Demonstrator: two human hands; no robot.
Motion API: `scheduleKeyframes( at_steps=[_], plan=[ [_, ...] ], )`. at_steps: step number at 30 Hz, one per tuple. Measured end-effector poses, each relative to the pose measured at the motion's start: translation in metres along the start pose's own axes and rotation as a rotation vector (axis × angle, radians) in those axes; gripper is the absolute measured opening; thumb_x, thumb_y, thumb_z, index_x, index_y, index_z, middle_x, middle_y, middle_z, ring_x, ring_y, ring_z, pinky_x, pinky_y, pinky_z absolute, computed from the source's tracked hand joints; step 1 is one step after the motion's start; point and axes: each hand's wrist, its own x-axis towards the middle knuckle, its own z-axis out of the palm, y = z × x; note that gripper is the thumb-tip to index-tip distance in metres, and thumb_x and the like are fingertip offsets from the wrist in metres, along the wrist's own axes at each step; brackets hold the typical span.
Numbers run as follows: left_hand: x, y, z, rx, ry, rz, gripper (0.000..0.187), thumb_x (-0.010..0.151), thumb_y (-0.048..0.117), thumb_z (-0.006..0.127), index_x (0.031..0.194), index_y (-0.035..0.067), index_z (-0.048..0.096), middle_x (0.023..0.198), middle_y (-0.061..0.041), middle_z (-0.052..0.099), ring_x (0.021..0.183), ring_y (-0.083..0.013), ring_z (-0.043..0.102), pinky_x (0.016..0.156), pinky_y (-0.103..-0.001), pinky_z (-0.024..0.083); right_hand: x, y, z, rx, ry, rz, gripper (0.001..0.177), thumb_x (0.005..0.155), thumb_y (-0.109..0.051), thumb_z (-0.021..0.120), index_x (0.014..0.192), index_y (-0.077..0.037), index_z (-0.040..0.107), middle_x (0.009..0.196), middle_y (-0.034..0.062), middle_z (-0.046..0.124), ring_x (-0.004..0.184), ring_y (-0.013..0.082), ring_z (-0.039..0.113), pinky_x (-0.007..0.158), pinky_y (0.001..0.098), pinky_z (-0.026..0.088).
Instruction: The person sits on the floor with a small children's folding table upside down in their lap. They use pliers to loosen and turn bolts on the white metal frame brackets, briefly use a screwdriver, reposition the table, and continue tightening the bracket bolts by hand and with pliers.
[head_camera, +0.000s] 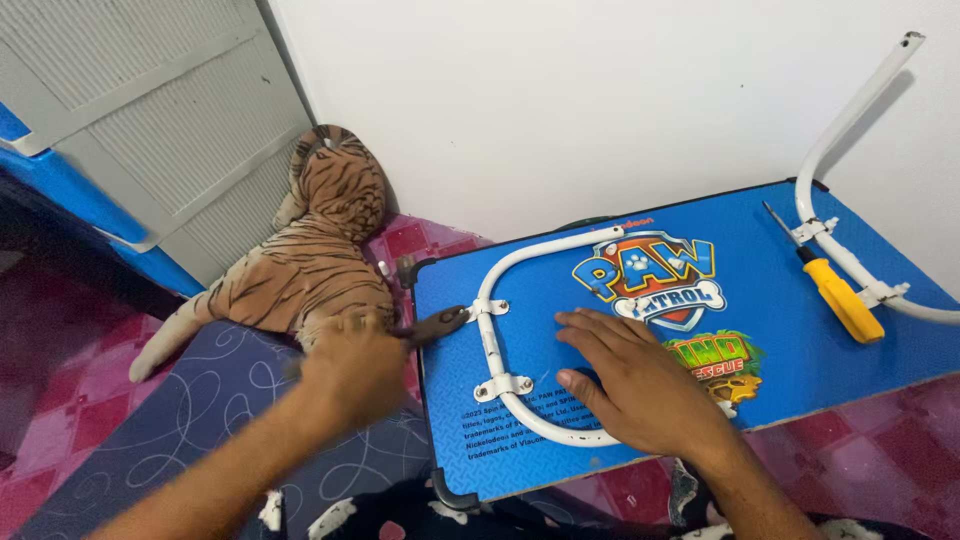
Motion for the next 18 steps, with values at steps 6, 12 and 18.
scheduleKeyframes(
  at_steps=[6, 12, 18],
  plan=[
    [0.054, -0.057, 0.006, 0.173, 0.158, 0.301, 0.035, 0.089, 0.032, 0.057, 0.109, 0.008, 0.073, 0.132, -0.015, 0.053, 0.124, -0.0314, 0.050, 0.103, -0.047, 0.046, 0.002, -0.002, 0.000, -0.010, -0.007, 0.016, 0.048, 0.100, -0.040, 0.052, 0.127, -0.003, 0.061, 0.147, 0.0158, 0.053, 0.140, 0.0342, 0.043, 0.112, 0.0490, 0.032],
    [0.114, -0.074, -0.013, 0.358, 0.299, 0.629, 0.031, 0.091, 0.029, 0.058, 0.099, 0.004, 0.075, 0.137, -0.008, 0.053, 0.129, -0.0270, 0.047, 0.110, -0.041, 0.040, 0.001, -0.001, 0.000, -0.005, -0.010, 0.017, 0.048, 0.099, -0.040, 0.051, 0.127, -0.003, 0.061, 0.147, 0.0155, 0.054, 0.140, 0.0332, 0.044, 0.112, 0.0483, 0.033],
    [0.155, -0.065, -0.039, 0.715, 0.272, 0.851, 0.019, 0.088, 0.023, 0.063, 0.083, 0.011, 0.077, 0.138, -0.008, 0.050, 0.136, -0.0264, 0.040, 0.121, -0.045, 0.028, 0.001, -0.002, -0.001, 0.004, -0.004, 0.012, 0.046, 0.100, -0.038, 0.052, 0.126, -0.002, 0.062, 0.146, 0.0172, 0.054, 0.140, 0.0343, 0.044, 0.111, 0.0489, 0.032]
  ],
)
